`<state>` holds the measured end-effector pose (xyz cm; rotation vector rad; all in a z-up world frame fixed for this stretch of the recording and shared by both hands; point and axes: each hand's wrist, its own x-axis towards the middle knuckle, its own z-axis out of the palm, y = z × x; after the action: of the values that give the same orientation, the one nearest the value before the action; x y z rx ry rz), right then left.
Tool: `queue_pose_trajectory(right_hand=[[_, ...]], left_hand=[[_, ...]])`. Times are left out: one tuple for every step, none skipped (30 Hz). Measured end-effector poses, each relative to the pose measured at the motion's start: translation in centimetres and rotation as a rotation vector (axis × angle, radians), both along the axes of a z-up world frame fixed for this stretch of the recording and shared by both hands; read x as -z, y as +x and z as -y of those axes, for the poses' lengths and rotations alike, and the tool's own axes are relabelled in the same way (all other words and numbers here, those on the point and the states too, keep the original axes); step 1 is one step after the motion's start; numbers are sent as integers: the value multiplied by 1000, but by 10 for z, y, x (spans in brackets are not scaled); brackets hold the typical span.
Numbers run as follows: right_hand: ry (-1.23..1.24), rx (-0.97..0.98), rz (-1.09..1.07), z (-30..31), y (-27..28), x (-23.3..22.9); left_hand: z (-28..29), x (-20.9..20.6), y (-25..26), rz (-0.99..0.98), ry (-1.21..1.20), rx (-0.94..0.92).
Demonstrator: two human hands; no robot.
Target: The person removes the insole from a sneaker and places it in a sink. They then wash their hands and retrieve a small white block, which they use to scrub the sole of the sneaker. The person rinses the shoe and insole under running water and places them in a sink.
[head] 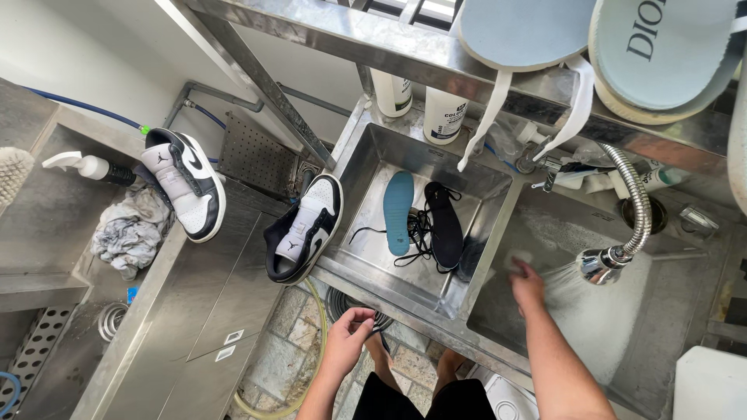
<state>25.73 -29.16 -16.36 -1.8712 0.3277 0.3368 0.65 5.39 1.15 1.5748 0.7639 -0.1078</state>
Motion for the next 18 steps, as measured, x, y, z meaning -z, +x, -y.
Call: queue_pose_trajectory(right_hand=[[42,5,-35,0,1,-1],[84,11,-69,-2,1,-2],[124,17,-105,-4,-2,-3],[61,26,-157,-7,-6,-4],[-1,36,-204,-13,-7,-4],[-62,45,-251,-19,-9,-4],[-83,-32,-283,-27,-12,-4],[-105,-110,-316,-34,-15,-3],[-127,-188,-350,-40,-17,-2],[-88,-179,-380,-45,-19,-1],[-49,-170,-412,-49,-22,-1],[-9,-161,-444,-50,-24,-1],[7,-138,-492,-51,-25,0],[23,-116,-539,-51,-25,0],[40,-100,-585,-53,-23,-1],[50,-90,-551,-53,-21,-2],[60,-77,-517,-52,-18,-5],[69,-63,-483,-51,-15,-7]], left_hand=[[-1,2,-2,-7,-7,-4],[-1,3,-3,-15,-14,-8],[0,4,-5,-23,-5,-11],[1,5,-6,-32,5,-13],[0,6,-5,-35,16,-15],[0,6,-4,-36,18,-3],[0,6,-3,-36,22,6],[0,6,-2,-37,25,16],[0,6,-1,-34,19,20],[2,6,1,-30,12,25],[3,6,1,-28,7,30],[4,6,1,-42,15,32],[4,5,1,-56,25,35],[4,4,0,-69,36,37],[4,3,0,-57,40,35],[3,2,-1,-44,44,33],[2,1,-1,-32,45,34],[0,1,-1,-39,54,28]])
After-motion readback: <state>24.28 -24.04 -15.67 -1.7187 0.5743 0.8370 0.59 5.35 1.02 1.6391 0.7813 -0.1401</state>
